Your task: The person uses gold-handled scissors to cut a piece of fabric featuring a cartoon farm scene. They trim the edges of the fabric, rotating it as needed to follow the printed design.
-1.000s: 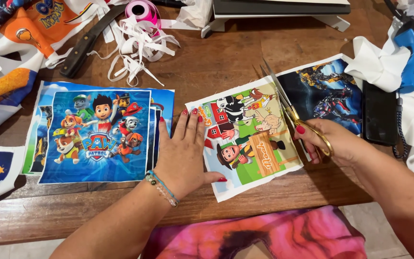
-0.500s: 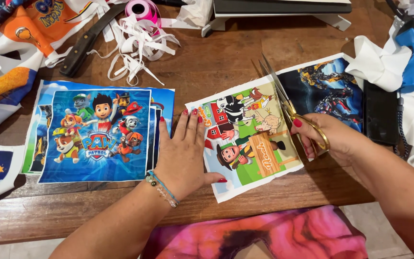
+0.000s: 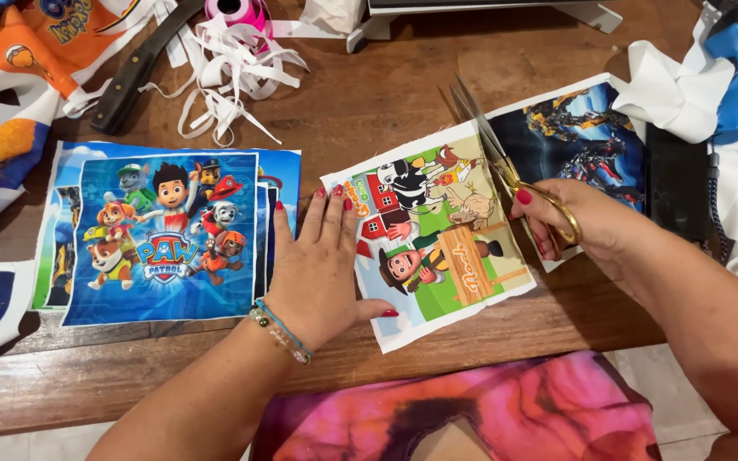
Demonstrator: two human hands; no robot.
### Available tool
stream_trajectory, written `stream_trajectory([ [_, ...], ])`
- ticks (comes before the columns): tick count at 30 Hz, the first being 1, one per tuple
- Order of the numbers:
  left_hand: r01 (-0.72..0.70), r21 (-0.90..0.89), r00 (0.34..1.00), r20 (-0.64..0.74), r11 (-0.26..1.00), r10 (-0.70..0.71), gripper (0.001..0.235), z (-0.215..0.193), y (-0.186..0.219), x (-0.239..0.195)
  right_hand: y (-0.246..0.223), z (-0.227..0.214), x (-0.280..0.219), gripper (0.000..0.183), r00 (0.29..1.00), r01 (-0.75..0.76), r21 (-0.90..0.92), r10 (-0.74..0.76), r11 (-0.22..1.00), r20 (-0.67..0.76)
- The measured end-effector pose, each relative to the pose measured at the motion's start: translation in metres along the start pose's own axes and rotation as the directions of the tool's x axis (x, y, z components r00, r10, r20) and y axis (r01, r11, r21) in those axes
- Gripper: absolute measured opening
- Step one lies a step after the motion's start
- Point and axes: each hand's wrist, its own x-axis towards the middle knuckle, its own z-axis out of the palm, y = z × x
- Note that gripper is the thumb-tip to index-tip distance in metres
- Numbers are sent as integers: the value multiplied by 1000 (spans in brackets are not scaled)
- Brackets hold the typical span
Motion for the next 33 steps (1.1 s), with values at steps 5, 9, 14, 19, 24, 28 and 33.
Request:
stream_trajectory([
  [5,-18,-13,1000,3,1000,18,148,-1,-4,0,23,-11,20,46,1000,11,-2,-11,1000,-3],
  [9,-41,-21,997,70,999,42,148,-7,-14,3,25,-15,16,39,1000,-6,44,5,999,24],
  [14,-131,-169,990,28,977,137,145,3,-51,15,61,-32,-20,32,972,229,78,-232,970,35],
  [19,-47,-47,989,-143,998,40,135,-21,-84,18,135,-54,-61,30,912,355,-125,-373,926,-172],
  [24,76,-521,988,-78,850,-136,86,-66,-16,11,161,-42,-93,55,734,525,-69,-492,848,-468],
  [28,40,-366,986,164,930,23,90,-25,45,3,167,-39,-93,57,687,614,19,-523,789,-504],
  [33,-140,-234,942,-330,962,57,90,8,42,-2,180,-49,-85,57,698,609,-25,-551,793,-457],
])
